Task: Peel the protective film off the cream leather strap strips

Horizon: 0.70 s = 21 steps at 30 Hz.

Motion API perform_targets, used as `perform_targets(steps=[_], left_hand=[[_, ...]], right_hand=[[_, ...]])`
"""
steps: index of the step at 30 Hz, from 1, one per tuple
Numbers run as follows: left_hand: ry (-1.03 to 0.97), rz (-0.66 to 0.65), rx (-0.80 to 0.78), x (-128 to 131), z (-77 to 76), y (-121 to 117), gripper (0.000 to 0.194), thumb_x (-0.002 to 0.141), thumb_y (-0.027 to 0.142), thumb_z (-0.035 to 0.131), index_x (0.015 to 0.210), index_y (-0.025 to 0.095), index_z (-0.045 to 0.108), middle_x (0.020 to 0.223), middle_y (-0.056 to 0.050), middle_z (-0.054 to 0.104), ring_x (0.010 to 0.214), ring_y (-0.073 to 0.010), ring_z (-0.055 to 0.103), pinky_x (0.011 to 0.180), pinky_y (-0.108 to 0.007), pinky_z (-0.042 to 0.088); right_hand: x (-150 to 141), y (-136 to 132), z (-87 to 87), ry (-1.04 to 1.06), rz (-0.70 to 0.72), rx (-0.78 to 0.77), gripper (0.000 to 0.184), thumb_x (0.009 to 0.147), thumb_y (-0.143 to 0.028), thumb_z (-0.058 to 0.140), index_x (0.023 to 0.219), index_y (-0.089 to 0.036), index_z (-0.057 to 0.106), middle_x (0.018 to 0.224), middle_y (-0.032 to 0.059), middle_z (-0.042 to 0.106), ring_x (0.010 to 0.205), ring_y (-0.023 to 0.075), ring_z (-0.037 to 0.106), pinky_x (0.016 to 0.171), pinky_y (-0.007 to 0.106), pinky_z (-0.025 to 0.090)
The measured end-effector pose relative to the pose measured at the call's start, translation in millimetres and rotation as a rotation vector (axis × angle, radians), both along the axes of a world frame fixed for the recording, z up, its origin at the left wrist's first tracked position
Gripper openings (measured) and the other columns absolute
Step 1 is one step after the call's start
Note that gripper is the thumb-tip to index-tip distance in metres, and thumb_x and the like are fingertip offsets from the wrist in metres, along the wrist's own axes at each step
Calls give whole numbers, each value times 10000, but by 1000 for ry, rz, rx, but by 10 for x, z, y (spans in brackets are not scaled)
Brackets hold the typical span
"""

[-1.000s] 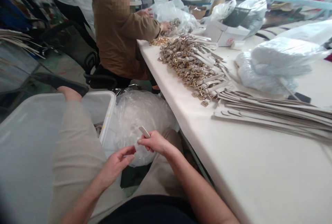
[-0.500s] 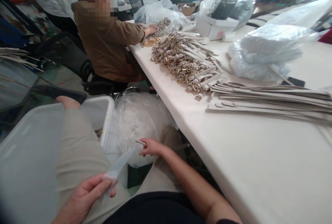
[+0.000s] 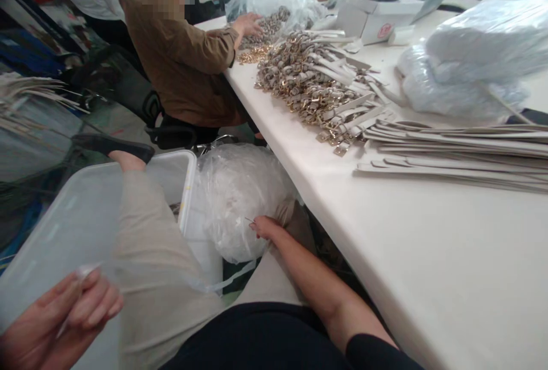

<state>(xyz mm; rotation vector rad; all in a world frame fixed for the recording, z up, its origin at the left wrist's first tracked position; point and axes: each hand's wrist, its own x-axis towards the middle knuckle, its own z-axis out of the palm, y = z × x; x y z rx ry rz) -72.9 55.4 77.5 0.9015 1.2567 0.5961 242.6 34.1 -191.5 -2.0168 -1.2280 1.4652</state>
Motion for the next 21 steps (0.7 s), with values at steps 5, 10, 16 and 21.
perform_targets(steps=[5, 10, 16, 21], left_hand=[[-290, 243, -73, 450, -133, 203, 295, 762, 99, 769, 1048, 160, 726, 679, 1, 685, 594, -123, 659, 606, -232, 616], [-335, 299, -314, 847, -690, 231, 303, 988, 53, 411, 986, 110, 709, 692, -51, 721, 604, -132, 710, 648, -267, 628], [-291, 26, -374, 1076, -1177, -1, 134, 787, 212, 806, 806, 121, 711, 710, -50, 728, 641, -162, 698, 664, -278, 598], [-180, -266, -264, 1098, -1215, -177, 413, 613, 470, 903, 761, 124, 733, 716, -55, 727, 649, -141, 646, 669, -233, 530]], right_hand=[[107, -168, 251, 69, -111, 112, 336, 966, -266, 459, 713, -157, 652, 646, 53, 650, 588, 160, 563, 622, 276, 447], [196, -613, 721, 268, -109, 123, 456, 996, -453, 355, 766, -163, 621, 686, 68, 696, 410, 109, 450, 422, 245, 384], [-8, -832, 1087, 511, -96, 126, 643, 972, -660, 315, 954, -144, 697, 570, -8, 621, 392, 72, 399, 417, 191, 392], [-281, -584, 1081, 629, -122, 93, 569, 970, -590, 434, 727, -139, 682, 438, -38, 523, 346, 67, 389, 372, 190, 307]])
